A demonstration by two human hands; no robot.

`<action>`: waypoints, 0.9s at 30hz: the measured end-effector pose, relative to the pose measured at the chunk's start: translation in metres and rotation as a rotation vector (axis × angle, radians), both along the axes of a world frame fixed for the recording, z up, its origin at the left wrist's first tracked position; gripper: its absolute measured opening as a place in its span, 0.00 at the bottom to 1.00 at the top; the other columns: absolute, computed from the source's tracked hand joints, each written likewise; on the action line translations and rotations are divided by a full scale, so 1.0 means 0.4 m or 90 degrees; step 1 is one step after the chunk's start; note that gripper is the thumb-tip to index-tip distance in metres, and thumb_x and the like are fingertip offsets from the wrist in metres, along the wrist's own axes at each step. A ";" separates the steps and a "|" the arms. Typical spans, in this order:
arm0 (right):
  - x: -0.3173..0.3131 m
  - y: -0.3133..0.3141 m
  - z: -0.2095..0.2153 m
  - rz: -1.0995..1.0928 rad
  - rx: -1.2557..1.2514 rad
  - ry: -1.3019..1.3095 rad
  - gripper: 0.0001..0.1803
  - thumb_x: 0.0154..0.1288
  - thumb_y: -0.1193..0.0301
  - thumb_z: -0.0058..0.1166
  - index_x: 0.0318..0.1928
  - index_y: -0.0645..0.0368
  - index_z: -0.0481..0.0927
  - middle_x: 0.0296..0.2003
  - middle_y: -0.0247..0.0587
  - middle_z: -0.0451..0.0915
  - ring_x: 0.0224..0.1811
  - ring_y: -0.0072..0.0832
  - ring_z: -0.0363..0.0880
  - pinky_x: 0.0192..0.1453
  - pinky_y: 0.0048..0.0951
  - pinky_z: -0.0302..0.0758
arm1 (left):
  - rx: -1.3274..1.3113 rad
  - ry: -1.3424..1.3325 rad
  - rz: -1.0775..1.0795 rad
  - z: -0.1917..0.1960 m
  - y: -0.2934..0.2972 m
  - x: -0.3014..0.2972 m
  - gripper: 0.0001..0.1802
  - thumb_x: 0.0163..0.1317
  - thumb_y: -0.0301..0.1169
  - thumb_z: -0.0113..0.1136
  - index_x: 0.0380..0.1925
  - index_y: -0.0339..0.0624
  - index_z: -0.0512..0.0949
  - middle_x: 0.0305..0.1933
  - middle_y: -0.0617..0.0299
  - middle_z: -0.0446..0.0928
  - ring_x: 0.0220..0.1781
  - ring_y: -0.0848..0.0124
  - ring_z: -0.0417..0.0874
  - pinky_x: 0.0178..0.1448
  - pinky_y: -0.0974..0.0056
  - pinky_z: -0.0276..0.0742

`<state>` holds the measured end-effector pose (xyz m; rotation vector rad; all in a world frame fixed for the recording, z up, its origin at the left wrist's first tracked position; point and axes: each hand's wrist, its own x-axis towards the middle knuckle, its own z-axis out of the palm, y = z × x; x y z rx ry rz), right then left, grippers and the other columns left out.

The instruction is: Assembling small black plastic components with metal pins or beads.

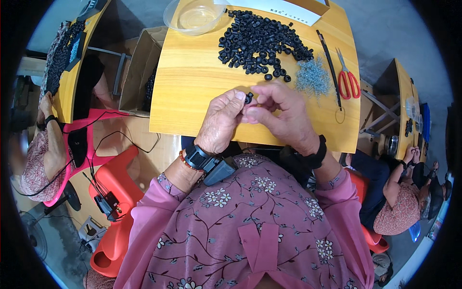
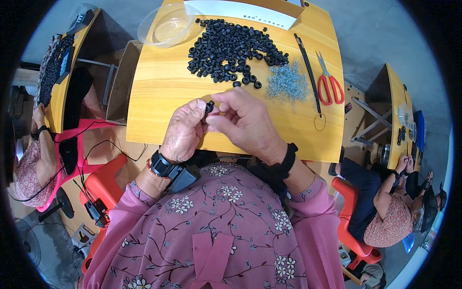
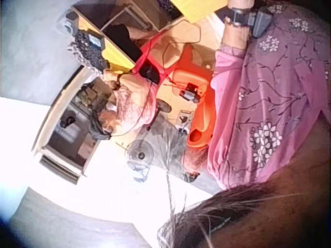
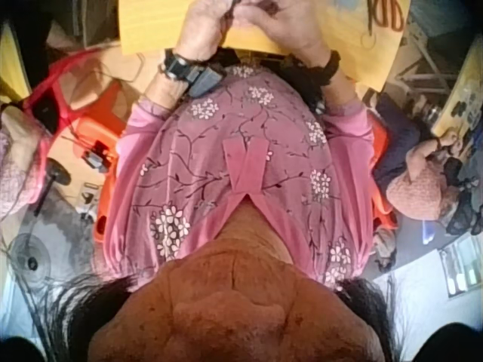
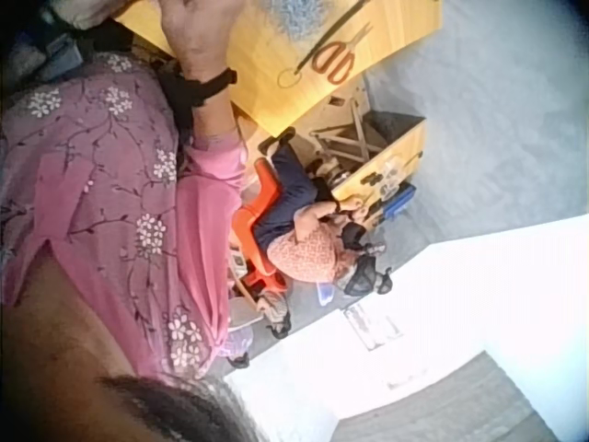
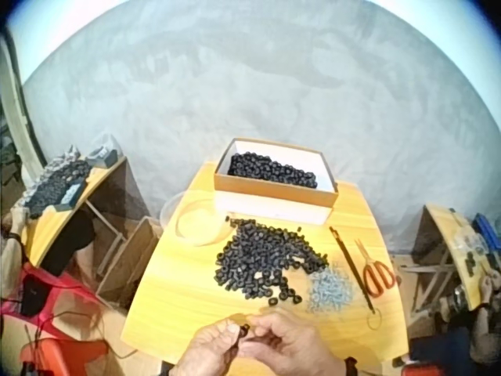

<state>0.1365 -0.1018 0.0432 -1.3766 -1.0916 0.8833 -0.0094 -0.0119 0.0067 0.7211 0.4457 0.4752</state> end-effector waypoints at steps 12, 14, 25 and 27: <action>0.011 0.024 0.034 0.068 -0.021 -0.428 0.13 0.63 0.67 0.59 0.44 0.59 0.78 0.33 0.45 0.73 0.34 0.45 0.76 0.36 0.41 0.73 | -0.106 -0.008 -0.081 0.019 0.037 -0.017 0.14 0.74 0.32 0.51 0.47 0.31 0.78 0.44 0.57 0.81 0.43 0.70 0.83 0.53 0.62 0.81; 0.013 0.024 0.039 0.072 0.007 -0.438 0.14 0.62 0.67 0.60 0.46 0.59 0.78 0.34 0.45 0.73 0.35 0.45 0.77 0.37 0.41 0.74 | -0.127 0.005 -0.081 0.022 0.041 -0.019 0.15 0.74 0.32 0.51 0.50 0.30 0.77 0.45 0.56 0.81 0.45 0.69 0.83 0.54 0.61 0.81; 0.022 0.039 0.035 0.102 0.018 -0.414 0.17 0.62 0.68 0.60 0.49 0.61 0.76 0.36 0.47 0.73 0.36 0.47 0.77 0.39 0.42 0.74 | -0.110 -0.089 -0.086 -0.009 0.037 -0.023 0.13 0.73 0.33 0.53 0.48 0.34 0.78 0.47 0.57 0.81 0.49 0.69 0.82 0.57 0.60 0.80; 0.031 0.042 0.034 0.133 0.026 -0.455 0.16 0.62 0.68 0.60 0.48 0.61 0.75 0.35 0.47 0.73 0.35 0.47 0.76 0.38 0.43 0.74 | -0.114 -0.075 -0.084 -0.006 0.039 -0.020 0.13 0.74 0.33 0.52 0.47 0.34 0.78 0.46 0.57 0.81 0.48 0.69 0.83 0.56 0.59 0.81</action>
